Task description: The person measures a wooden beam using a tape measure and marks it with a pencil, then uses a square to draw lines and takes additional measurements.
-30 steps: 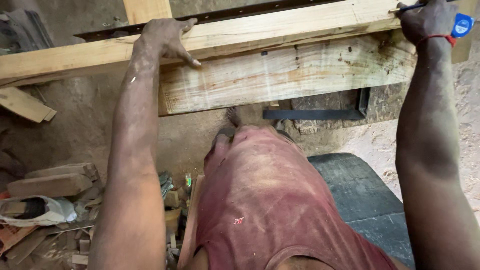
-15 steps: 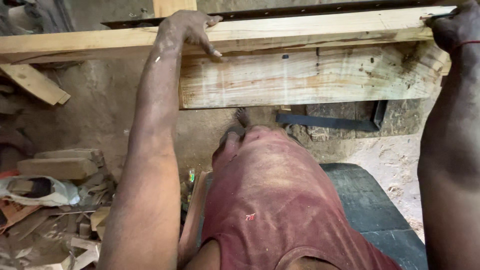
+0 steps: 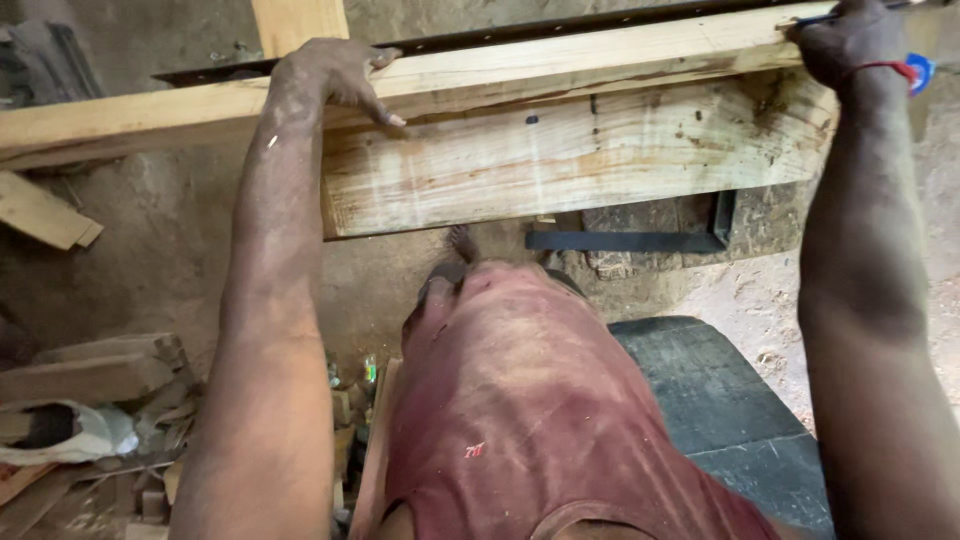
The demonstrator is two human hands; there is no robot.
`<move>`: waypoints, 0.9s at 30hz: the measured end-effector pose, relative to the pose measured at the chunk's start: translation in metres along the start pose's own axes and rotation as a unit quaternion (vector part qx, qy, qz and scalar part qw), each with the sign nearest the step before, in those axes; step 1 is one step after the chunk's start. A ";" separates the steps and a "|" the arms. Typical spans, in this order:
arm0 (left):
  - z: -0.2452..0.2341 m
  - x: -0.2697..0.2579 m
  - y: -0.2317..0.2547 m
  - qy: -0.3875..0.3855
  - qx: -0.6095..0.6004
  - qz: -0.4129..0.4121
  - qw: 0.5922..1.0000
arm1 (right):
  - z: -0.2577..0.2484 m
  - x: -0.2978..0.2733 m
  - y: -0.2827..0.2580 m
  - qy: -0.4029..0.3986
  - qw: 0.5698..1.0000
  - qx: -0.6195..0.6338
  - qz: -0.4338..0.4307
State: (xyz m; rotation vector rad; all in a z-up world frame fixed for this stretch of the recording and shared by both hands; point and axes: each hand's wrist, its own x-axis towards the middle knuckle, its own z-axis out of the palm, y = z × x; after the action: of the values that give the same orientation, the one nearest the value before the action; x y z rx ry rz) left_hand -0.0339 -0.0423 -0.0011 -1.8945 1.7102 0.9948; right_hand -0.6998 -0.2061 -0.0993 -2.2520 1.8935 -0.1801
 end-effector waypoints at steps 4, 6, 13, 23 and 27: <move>-0.001 -0.006 -0.002 -0.016 -0.020 -0.007 1.000 | 0.003 0.010 0.000 -0.030 0.999 -0.024 0.019; -0.002 -0.008 -0.002 -0.017 -0.012 -0.002 1.000 | -0.003 0.009 -0.006 -0.035 0.999 -0.019 0.020; 0.000 0.013 -0.011 -0.010 0.007 0.030 0.999 | -0.014 -0.006 -0.022 -0.003 0.999 0.022 0.047; 0.037 0.006 -0.016 0.108 0.113 0.032 0.987 | 0.005 -0.027 -0.015 0.101 0.994 0.011 0.026; 0.055 0.001 -0.018 0.211 0.148 0.078 0.963 | 0.009 -0.035 -0.016 0.089 0.992 0.043 0.085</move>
State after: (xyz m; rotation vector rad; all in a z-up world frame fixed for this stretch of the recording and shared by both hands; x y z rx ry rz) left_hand -0.0291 -0.0013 -0.0415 -1.8842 2.1325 0.3626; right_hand -0.6883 -0.1689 -0.1031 -2.0682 2.1110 -0.4399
